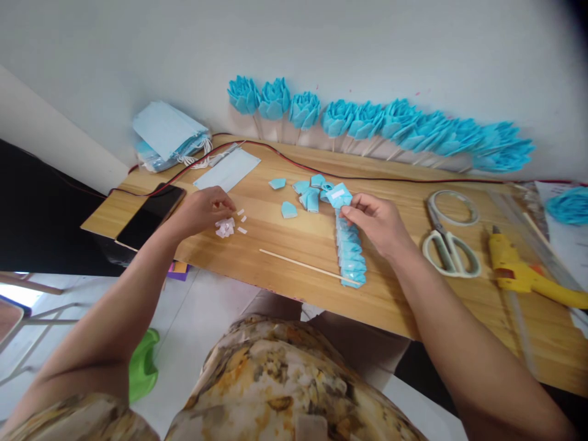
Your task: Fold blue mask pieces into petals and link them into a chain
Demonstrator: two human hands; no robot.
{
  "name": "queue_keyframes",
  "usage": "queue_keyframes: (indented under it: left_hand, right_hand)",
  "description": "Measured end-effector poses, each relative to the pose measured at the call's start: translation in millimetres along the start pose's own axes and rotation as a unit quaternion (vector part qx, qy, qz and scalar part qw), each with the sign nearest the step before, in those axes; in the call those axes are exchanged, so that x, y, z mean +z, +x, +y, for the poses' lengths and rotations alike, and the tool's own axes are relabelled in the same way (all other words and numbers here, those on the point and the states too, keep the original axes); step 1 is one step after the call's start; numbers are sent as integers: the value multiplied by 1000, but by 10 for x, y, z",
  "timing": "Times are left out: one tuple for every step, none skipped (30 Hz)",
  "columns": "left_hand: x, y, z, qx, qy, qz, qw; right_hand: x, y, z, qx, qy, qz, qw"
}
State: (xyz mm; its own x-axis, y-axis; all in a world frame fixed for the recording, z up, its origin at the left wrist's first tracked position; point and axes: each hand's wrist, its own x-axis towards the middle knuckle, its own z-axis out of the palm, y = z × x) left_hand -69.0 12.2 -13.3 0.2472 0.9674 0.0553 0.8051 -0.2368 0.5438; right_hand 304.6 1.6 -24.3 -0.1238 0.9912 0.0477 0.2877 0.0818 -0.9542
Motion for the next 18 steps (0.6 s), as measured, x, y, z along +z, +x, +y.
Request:
queue_keyframes:
  left_hand:
    - [2, -2, 4, -3, -4, 3, 1000]
    - [4, -5, 14, -7, -9, 5, 1000]
    - [5, -11, 29, -14, -16, 7, 1000]
    - [6, -18, 48, -23, -25, 11, 999]
    - [9, -27, 69, -34, -35, 17, 999]
    - [14, -39, 90, -45, -46, 27, 998]
    - [21, -54, 109, -57, -57, 40, 996]
    - [33, -71, 124, -70, -69, 53, 994]
    - [49, -91, 134, -85, -84, 63, 991]
    - [69, -112, 138, -99, -101, 67, 988]
    - [92, -135, 137, -111, -119, 65, 985]
    - [116, -156, 132, -121, -134, 61, 982]
    - [140, -176, 124, -127, -144, 56, 980]
    - [162, -192, 113, -131, -148, 54, 979]
    - [179, -203, 101, -131, -149, 55, 978]
    - [191, -208, 90, -128, -147, 60, 979]
    - [198, -207, 78, -117, -144, 67, 980]
    - [199, -202, 67, -99, -143, 75, 982]
  right_hand:
    - [-1, 0, -2, 0, 1, 0, 1000]
    - [-3, 0, -5, -1, 0, 0, 1000]
    - [-4, 0, -9, -1, -1, 0, 1000]
    - [-5, -1, -13, -2, -2, 0, 1000]
    - [-5, -2, -18, -2, -3, 1, 1000]
    - [-6, -4, -22, -3, -3, 1, 1000]
    - [-6, -6, -27, -3, -4, 1, 1000]
    - [-5, -8, -32, -4, -4, 1, 1000]
    - [-5, -10, -37, -4, -3, 1, 1000]
    - [-3, -13, -41, -3, -2, 1, 1000]
    - [-1, -15, -45, -2, 0, 0, 1000]
    - [1, -16, -46, -1, 3, -1, 1000]
    - [4, -17, -46, 0, 5, -2, 1000]
    - [6, -17, -44, 1, 6, -3, 1000]
    - [8, -17, -40, 1, 6, -5, 1000]
    - [10, -16, -35, 0, 5, -5, 1000]
    - [11, -15, -30, -1, 4, -5, 1000]
    - [12, -14, -24, -2, 3, -5, 1000]
